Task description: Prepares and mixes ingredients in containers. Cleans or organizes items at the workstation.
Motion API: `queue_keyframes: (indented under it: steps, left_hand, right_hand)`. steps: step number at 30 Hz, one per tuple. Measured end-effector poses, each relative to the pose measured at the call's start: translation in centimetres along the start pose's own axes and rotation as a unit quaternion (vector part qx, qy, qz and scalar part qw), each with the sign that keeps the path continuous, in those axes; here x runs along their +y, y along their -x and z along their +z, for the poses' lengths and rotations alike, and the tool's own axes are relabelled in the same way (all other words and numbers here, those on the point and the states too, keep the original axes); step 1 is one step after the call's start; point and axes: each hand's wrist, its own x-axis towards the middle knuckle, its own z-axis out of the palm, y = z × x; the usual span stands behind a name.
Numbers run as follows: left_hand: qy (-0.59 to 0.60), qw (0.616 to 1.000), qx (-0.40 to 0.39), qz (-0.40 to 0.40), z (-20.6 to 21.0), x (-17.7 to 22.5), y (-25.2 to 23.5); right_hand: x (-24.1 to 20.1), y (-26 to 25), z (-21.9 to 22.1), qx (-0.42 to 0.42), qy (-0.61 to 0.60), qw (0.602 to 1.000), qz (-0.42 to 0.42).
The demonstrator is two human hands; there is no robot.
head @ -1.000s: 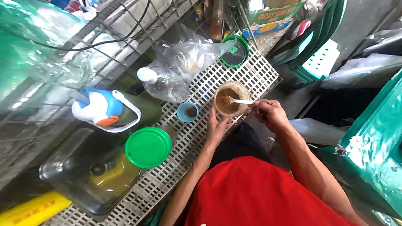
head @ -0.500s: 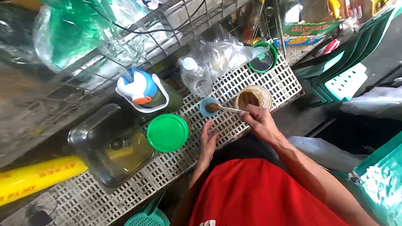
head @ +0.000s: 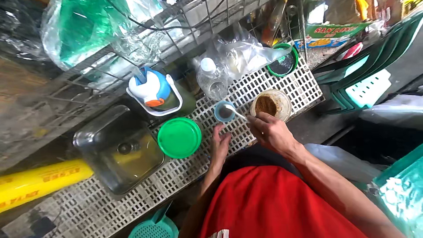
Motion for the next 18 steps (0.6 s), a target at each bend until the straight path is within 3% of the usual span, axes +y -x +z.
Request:
queue_keyframes:
  steps: [4, 7, 10, 13, 18]
  left_hand:
    - [-0.001, 0.997, -0.077, -0.028, 0.9, 0.8, 0.2]
    - [0.021, 0.987, -0.156, -0.044, 2.7, 2.0, 0.2]
    - [0.046, 0.977, -0.194, -0.069, 5.4, 3.8, -0.4]
    - [0.032, 0.976, -0.198, -0.087, 8.1, 5.4, -1.7]
    - [-0.007, 0.982, -0.178, -0.071, 11.0, 6.3, -3.3]
  right_hand:
    - [1.1, 2.2, -4.1, 0.083, -0.192, 0.972, 0.104]
    - [2.7, 4.3, -7.2, 0.143, -0.221, 0.949, 0.172]
    - [4.4, 5.3, -8.2, 0.123, -0.129, 0.96, 0.218]
    - [5.1, 4.3, -7.0, 0.02, 0.009, 0.976, 0.217]
    - [5.1, 1.1, -3.1, -0.073, 0.149, 0.961, 0.221]
